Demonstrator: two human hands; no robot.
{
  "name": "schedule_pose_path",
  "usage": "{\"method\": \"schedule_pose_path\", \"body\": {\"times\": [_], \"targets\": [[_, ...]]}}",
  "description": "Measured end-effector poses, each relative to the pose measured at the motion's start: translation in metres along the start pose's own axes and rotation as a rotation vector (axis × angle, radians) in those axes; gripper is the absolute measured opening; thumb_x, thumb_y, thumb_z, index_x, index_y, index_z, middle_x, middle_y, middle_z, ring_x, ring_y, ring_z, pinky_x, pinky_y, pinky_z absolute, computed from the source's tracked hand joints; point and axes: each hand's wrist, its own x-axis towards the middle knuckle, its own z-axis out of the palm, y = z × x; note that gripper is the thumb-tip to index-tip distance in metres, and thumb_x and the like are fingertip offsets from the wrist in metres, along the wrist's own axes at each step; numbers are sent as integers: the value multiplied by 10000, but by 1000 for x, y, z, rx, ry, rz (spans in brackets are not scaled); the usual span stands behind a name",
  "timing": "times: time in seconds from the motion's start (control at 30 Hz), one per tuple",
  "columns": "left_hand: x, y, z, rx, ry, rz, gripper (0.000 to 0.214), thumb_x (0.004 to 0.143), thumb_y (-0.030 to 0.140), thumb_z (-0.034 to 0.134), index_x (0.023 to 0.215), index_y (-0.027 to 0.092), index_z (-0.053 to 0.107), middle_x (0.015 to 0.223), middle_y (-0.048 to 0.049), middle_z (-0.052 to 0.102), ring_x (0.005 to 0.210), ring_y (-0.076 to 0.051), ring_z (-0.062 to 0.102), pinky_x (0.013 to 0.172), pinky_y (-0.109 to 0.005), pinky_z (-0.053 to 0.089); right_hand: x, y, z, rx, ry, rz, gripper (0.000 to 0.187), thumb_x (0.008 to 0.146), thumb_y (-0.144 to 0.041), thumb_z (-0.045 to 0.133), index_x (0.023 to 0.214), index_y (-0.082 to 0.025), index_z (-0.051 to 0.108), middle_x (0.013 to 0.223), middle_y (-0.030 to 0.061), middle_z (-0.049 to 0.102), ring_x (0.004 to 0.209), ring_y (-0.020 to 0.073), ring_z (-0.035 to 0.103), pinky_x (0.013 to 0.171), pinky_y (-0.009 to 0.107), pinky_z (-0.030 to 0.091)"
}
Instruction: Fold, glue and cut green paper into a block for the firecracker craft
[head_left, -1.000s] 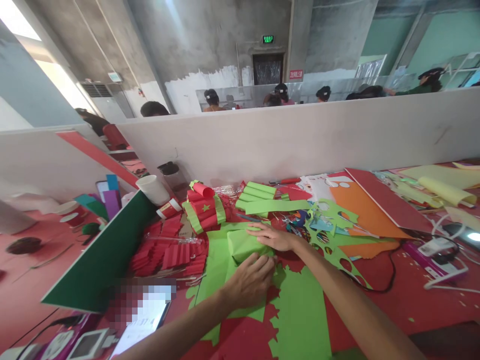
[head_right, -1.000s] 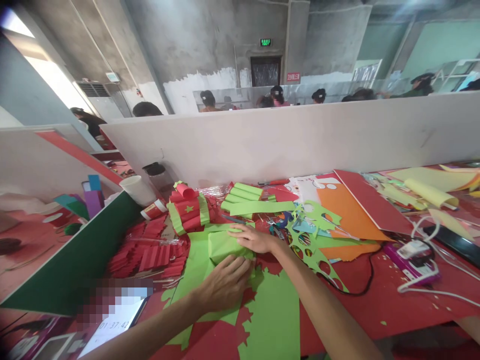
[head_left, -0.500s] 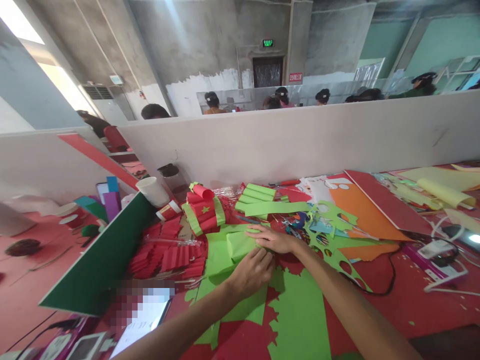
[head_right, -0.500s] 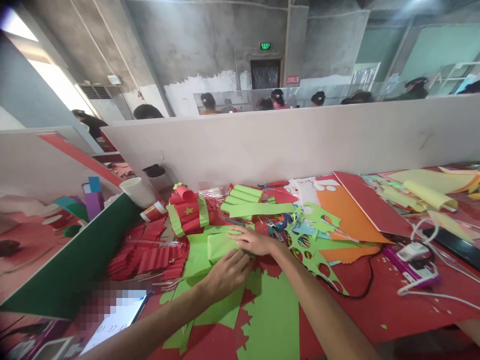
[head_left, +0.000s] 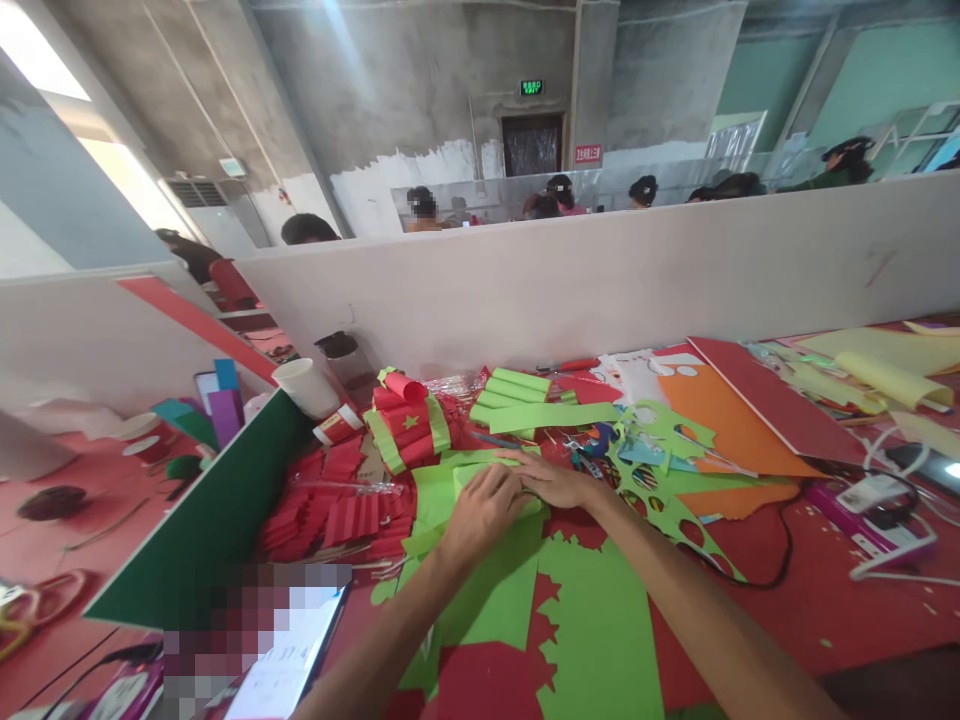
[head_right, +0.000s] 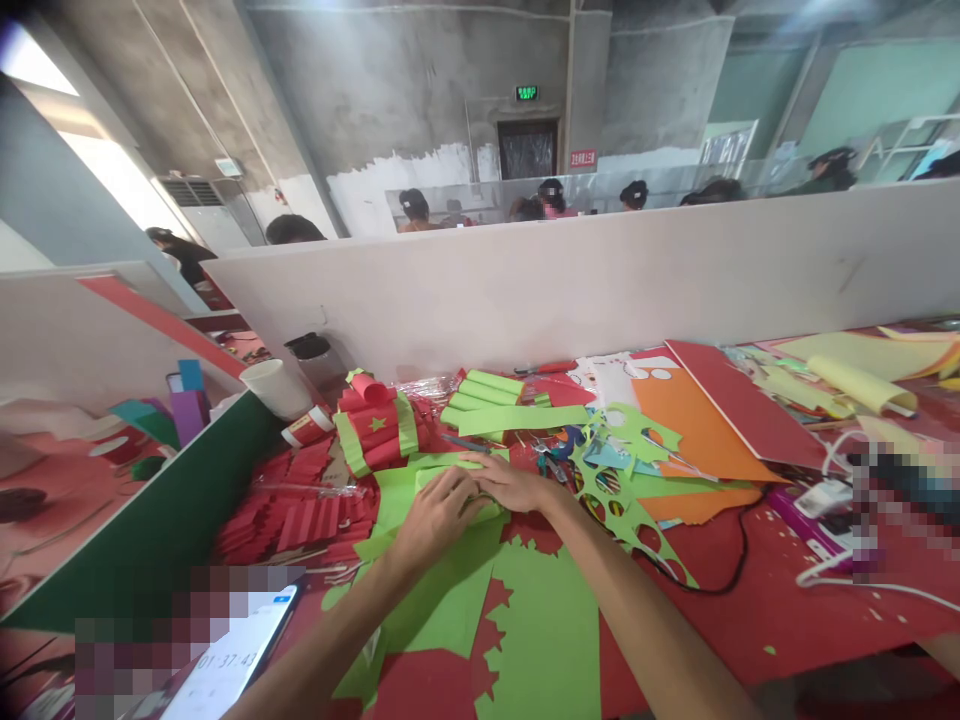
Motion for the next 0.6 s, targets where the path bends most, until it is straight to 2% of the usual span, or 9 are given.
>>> {"method": "schedule_pose_path", "body": {"times": [0.1, 0.13, 0.2, 0.27, 0.33, 0.6], "targets": [[2, 0, -1, -53, -42, -108, 120, 948, 273, 559, 902, 166, 590, 906, -44, 621, 806, -163, 612, 675, -277, 522, -2, -2, -4, 89, -31, 72, 612, 995, -604, 279, 1532, -309, 296, 1618, 30, 221, 1471, 244, 223, 1190, 459, 217], [2, 0, -2, -81, -60, -133, 93, 935, 259, 576, 924, 167, 590, 925, -45, 624, 821, -167, 617, 669, -273, 522, -2, -1, -6, 90, -57, 64, 618, 989, -606, 305, 1535, -316, 282, 1621, 28, 212, 1477, 245, 208, 1186, 456, 227], [4, 0, -4, -141, -92, -176, 61, 919, 231, 589, 932, 172, 590, 942, -46, 625, 839, -172, 624, 650, -264, 516, -2, 0, -11, 15, -125, 7, 651, 931, -620, 468, 1501, -326, 363, 1633, 14, 168, 1491, 272, 158, 1186, 447, 227], [5, 0, -6, -182, -112, -206, 62, 913, 230, 590, 884, 176, 588, 920, -45, 618, 833, -178, 624, 626, -260, 504, -1, 1, -15, -104, -184, -34, 771, 783, -596, 701, 1458, -329, 440, 1644, 7, 108, 1493, 317, 131, 1186, 442, 229], [6, 0, -7, -214, -125, -224, 107, 908, 250, 596, 831, 178, 579, 894, -45, 606, 817, -182, 617, 614, -263, 492, 0, 1, -18, -183, -224, -26, 918, 659, -528, 829, 1463, -340, 427, 1650, 14, 63, 1484, 338, 165, 1172, 432, 264], [9, -2, -13, -285, -181, -243, 135, 922, 297, 589, 837, 193, 581, 926, -49, 587, 847, -191, 588, 671, -277, 492, 4, 3, -29, -233, -327, 24, 992, 639, -351, 863, 1490, -388, 354, 1653, -10, 14, 1447, 317, 293, 1080, 346, 399]]}}
